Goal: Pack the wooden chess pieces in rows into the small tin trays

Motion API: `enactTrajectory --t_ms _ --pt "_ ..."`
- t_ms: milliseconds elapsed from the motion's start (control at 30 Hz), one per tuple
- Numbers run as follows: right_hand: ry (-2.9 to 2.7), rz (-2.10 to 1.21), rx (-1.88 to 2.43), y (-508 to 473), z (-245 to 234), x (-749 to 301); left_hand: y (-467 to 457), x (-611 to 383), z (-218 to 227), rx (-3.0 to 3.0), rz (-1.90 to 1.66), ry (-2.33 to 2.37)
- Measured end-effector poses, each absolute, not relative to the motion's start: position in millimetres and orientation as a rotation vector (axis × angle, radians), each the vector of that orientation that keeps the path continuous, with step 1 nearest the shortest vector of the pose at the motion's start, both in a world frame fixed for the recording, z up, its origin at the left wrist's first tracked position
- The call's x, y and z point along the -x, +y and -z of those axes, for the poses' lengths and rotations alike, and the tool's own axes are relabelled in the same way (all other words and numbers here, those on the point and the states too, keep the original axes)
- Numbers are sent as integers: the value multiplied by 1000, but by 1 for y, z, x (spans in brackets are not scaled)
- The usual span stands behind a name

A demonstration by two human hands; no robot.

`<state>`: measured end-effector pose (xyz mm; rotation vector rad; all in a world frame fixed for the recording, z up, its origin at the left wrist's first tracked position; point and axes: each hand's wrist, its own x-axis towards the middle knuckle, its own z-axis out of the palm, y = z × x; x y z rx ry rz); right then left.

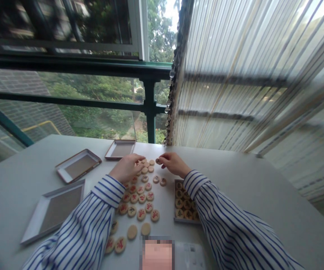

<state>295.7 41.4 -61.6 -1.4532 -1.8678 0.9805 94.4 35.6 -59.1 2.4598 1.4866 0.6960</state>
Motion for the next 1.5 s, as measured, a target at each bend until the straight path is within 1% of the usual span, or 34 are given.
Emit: enactTrajectory --t_ms 167,400,667,833,1033,1233,1500 --pt "-1968 -842 1501 43 71 -298 41 -72 55 -2415 -631 1638" --pt "-2121 -666 1550 36 69 -294 41 -62 53 -2373 -479 1667" --pt "-2281 -655 1505 32 69 -290 37 -74 54 -2424 -293 1667" --pt "-2355 -578 1526 31 66 -290 33 -85 54 -2523 -214 1704" --pt "-2426 -488 1563 31 65 -292 31 -90 55 -2505 -149 1714" --pt "-2451 -422 1597 31 64 -293 31 -88 57 -2473 -224 1683" --pt "-2371 -359 1583 28 62 -294 37 -71 47 -2104 -634 1382"
